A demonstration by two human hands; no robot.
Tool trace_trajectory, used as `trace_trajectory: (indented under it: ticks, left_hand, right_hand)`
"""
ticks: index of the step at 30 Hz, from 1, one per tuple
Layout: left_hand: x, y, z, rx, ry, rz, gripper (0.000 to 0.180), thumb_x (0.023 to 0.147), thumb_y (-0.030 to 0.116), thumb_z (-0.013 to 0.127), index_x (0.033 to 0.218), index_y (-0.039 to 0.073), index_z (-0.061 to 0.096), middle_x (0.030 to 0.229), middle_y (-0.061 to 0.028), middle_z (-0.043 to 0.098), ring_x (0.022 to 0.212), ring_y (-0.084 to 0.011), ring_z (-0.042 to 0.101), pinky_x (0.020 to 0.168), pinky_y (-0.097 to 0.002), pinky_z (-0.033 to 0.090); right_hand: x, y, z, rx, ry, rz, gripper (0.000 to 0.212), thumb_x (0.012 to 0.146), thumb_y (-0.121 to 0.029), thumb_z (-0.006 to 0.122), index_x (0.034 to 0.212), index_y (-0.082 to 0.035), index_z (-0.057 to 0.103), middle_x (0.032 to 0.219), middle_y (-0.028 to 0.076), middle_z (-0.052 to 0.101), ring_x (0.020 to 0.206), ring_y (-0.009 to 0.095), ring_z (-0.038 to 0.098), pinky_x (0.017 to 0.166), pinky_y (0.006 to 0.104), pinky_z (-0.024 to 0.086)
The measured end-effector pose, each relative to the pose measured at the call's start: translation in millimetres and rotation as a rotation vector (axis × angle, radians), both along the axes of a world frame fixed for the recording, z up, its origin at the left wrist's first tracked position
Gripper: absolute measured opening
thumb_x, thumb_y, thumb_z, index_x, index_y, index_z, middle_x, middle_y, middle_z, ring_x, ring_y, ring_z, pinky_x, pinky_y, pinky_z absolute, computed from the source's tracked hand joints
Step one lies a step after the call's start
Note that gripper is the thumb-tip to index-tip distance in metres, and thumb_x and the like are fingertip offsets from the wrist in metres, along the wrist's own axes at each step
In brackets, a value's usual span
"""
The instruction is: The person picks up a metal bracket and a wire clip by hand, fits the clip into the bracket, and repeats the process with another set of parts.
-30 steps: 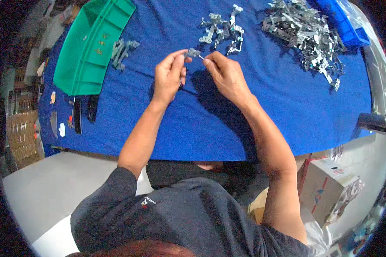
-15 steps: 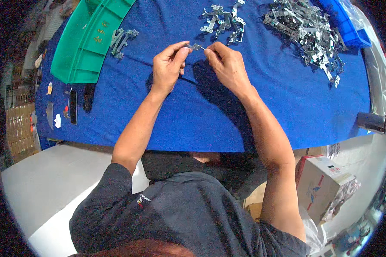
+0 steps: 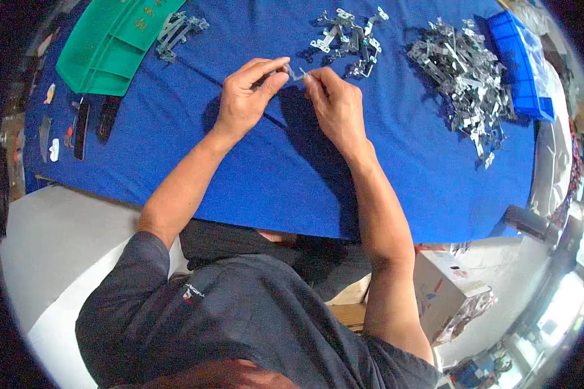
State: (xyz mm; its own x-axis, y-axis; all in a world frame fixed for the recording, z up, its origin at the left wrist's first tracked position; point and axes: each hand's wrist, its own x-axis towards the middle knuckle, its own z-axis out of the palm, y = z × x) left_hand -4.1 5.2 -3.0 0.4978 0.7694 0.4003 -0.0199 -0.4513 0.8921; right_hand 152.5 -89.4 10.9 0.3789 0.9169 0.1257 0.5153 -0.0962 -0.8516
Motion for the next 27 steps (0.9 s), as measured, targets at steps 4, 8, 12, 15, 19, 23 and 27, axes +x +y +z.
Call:
trace_trajectory:
  ticks: [4, 8, 12, 15, 19, 23, 27]
  left_hand:
    - [-3, -3, 9, 0.02, 0.135, -0.031, 0.026, 0.091, 0.011, 0.07, 0.116, 0.003, 0.071, 0.101, -0.0088, 0.071, 0.088, -0.014, 0.064, 0.078, -0.0262, 0.052]
    - [-6, 0, 7, 0.045, 0.09, -0.018, 0.026, 0.09, 0.01, 0.071, 0.115, 0.004, 0.071, 0.101, -0.0081, 0.071, 0.088, -0.0139, 0.065, 0.076, -0.0261, 0.051]
    - [-3, -2, 8, -0.001, 0.128, -0.026, 0.026, 0.09, 0.01, 0.071, 0.114, 0.004, 0.071, 0.1, -0.0081, 0.071, 0.086, -0.0132, 0.065, 0.074, -0.0254, 0.05]
    - [-2, -2, 9, 0.017, 0.125, -0.025, 0.025, 0.089, 0.009, 0.071, 0.114, 0.004, 0.072, 0.098, -0.0082, 0.071, 0.084, -0.0125, 0.065, 0.072, -0.0246, 0.05]
    - [-4, -5, 16, -0.034, 0.197, -0.04, 0.025, 0.088, 0.009, 0.071, 0.113, 0.003, 0.072, 0.097, -0.0087, 0.072, 0.084, -0.0125, 0.065, 0.073, -0.0246, 0.05]
    - [-4, -3, 9, 0.01, 0.148, -0.038, 0.025, 0.088, 0.009, 0.071, 0.113, 0.003, 0.072, 0.097, -0.0087, 0.072, 0.083, -0.0124, 0.065, 0.072, -0.0248, 0.05]
    - [0, -2, 5, 0.051, 0.127, -0.04, 0.025, 0.089, 0.009, 0.071, 0.113, 0.003, 0.072, 0.097, -0.0084, 0.072, 0.083, -0.0126, 0.065, 0.07, -0.0251, 0.05]
  right_hand:
    - [11, -4, 0, -0.047, 0.113, 0.092, 0.016, 0.097, -0.015, 0.06, 0.102, -0.001, 0.067, 0.078, 0.01, 0.071, 0.07, 0.015, 0.067, 0.064, 0.0306, 0.052]
    - [7, -2, 6, -0.084, 0.27, 0.088, 0.017, 0.097, -0.015, 0.061, 0.103, 0.0, 0.067, 0.08, 0.007, 0.071, 0.07, 0.012, 0.065, 0.064, 0.0283, 0.051]
    - [9, -5, 5, -0.102, 0.279, 0.062, 0.017, 0.097, -0.016, 0.063, 0.102, 0.0, 0.066, 0.08, 0.005, 0.07, 0.068, 0.009, 0.063, 0.063, 0.0259, 0.051]
    - [9, -5, 3, -0.11, 0.241, 0.062, 0.017, 0.097, -0.016, 0.063, 0.102, 0.0, 0.067, 0.08, 0.005, 0.069, 0.067, 0.01, 0.063, 0.062, 0.0254, 0.05]
    - [10, -3, 3, -0.054, 0.322, 0.037, 0.018, 0.097, -0.016, 0.063, 0.106, 0.0, 0.066, 0.081, 0.004, 0.07, 0.068, 0.009, 0.063, 0.061, 0.0251, 0.05]
    - [12, -4, 2, -0.116, 0.335, 0.112, 0.021, 0.098, -0.014, 0.062, 0.113, 0.0, 0.065, 0.085, 0.005, 0.071, 0.07, 0.009, 0.063, 0.06, 0.0248, 0.05]
    - [12, -5, 4, -0.136, 0.335, 0.114, 0.024, 0.099, -0.015, 0.059, 0.117, 0.0, 0.064, 0.089, 0.006, 0.072, 0.072, 0.009, 0.062, 0.061, 0.0235, 0.049]
